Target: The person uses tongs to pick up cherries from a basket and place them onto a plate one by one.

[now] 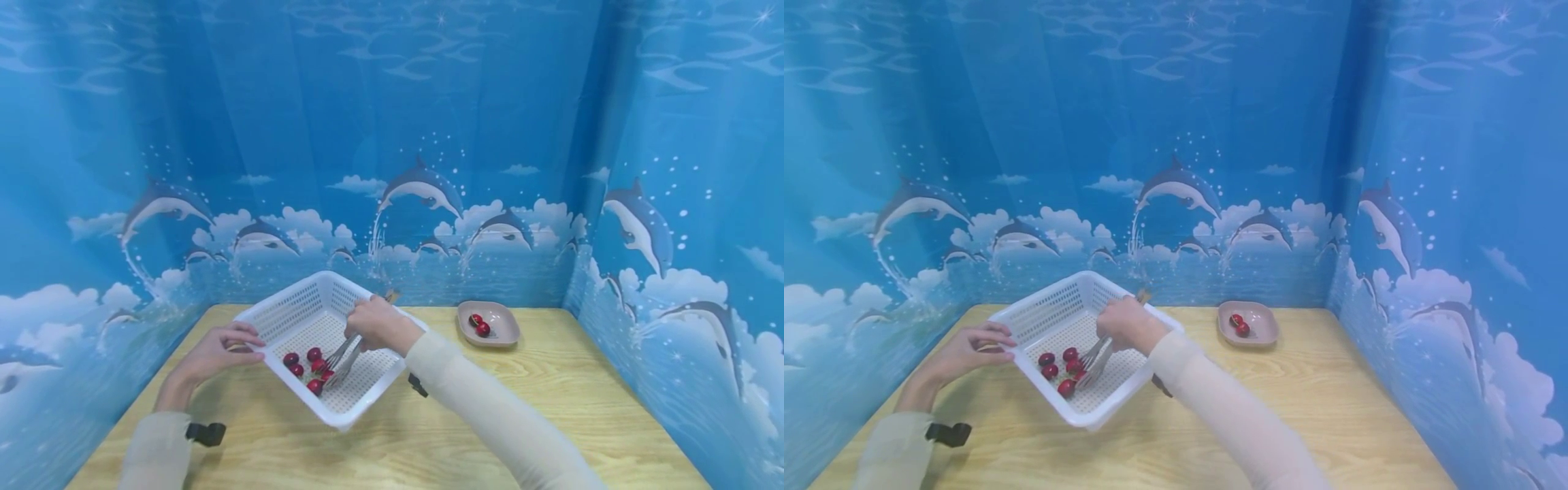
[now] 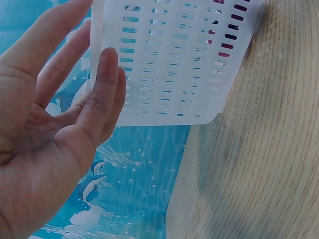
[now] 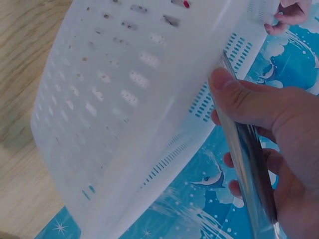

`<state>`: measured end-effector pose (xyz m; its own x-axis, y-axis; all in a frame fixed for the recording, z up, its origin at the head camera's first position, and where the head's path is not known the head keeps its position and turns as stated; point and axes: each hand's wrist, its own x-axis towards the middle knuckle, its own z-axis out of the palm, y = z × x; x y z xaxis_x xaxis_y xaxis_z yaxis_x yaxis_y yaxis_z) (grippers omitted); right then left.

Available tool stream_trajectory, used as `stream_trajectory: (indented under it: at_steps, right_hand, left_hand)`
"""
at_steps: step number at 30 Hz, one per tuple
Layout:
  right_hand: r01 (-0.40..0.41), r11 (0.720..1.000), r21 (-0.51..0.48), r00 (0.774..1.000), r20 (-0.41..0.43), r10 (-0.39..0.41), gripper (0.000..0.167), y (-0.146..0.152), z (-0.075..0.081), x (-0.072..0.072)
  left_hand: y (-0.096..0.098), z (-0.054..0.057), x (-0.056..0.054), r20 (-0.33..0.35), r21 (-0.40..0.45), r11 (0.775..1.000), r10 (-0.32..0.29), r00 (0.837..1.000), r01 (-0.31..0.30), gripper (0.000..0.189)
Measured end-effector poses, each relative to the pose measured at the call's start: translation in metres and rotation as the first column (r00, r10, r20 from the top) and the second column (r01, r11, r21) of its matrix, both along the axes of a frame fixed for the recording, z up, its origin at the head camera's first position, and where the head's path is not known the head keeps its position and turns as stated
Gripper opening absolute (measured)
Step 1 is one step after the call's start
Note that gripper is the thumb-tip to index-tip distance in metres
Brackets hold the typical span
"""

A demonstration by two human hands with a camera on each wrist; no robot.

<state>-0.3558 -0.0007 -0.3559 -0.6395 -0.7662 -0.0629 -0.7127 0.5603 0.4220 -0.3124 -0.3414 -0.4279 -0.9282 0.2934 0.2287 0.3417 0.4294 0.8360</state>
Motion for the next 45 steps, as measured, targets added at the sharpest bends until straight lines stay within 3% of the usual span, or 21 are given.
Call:
stream_trajectory:
  at_steps: [8,13,23,31,45]
  right_hand:
    - [0.0,1.0,0.024,1.0,-0.025,0.001,0.039,-0.001,-0.002,0.002]
    - [-0.014,1.0,0.017,0.999,-0.03,0.014,0.036,0.0,-0.002,0.002]
    - [0.019,0.998,-0.063,0.999,0.028,-0.017,0.034,0.009,0.003,0.002]
    - [0.013,0.998,-0.053,1.0,0.016,-0.012,0.036,0.016,0.009,0.002]
    - [0.01,0.991,-0.133,1.0,-0.003,-0.011,0.037,0.03,0.019,0.005]
  left_hand:
    - [0.003,0.004,0.002,0.021,-0.033,0.999,0.031,0.999,-0.031,0.03]
    - [0.002,0.002,0.002,0.003,-0.004,1.0,0.011,1.0,-0.011,0.029]
    - [0.003,0.003,0.003,-0.016,0.024,1.0,-0.01,1.0,0.01,0.028]
    - [0.003,0.004,0.003,0.005,-0.004,1.0,0.013,1.0,-0.013,0.029]
    - [0.001,0.001,0.002,-0.015,-0.022,1.0,0.018,1.0,-0.018,0.028]
